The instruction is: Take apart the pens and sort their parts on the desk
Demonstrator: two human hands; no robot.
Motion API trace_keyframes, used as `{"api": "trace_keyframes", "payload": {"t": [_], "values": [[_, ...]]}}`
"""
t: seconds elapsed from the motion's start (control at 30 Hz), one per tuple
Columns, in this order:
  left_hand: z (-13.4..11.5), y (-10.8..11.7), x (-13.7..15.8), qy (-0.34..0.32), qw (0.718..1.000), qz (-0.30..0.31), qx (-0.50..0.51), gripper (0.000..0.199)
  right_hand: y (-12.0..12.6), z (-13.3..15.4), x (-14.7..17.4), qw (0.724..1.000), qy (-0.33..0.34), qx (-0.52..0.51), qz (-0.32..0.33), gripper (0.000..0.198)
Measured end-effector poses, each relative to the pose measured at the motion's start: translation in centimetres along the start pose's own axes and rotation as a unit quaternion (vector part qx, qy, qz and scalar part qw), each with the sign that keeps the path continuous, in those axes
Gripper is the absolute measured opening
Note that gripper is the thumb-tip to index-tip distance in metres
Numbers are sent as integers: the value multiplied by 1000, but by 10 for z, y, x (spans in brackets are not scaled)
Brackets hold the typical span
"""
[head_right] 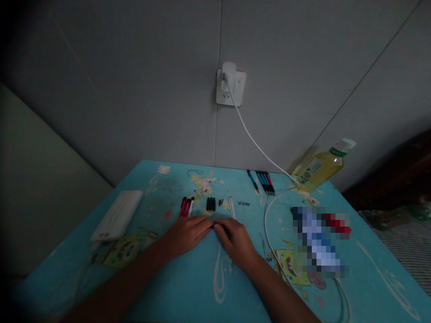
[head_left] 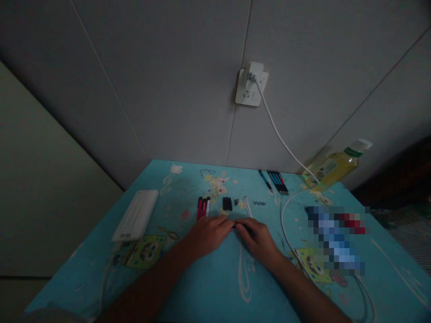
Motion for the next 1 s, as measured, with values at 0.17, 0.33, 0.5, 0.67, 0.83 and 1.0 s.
{"api": "trace_keyframes", "payload": {"t": [0.17,0.33,0.5,0.67,0.83,1.0], "values": [[0,-1,0,26,999,1,28,17,2,2,0,1000,16,14,1,15],[2,2,1,37,999,-10,22,22,3,1,0,999,48,-15,-20,10],[4,3,-1,40,999,-13,7,22,1,-3,0,998,43,-23,-26,13],[6,1,0,30,999,2,19,19,3,-7,2,999,18,-12,-39,20],[3,0,0,24,999,6,27,19,3,-8,3,999,12,-17,-34,18],[1,-1,-1,36,999,-8,32,20,3,-5,2,998,-23,-41,-42,18]]}}
Point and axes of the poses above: each hand's wrist, its own x-axis away from the middle knuckle, its own y-axis out of the back of the hand, z = x × y, the point moved 2 cm from there along -x, towards the middle knuckle, and after that the axes turned 7 degrees about -x, right-handed, at the moved point
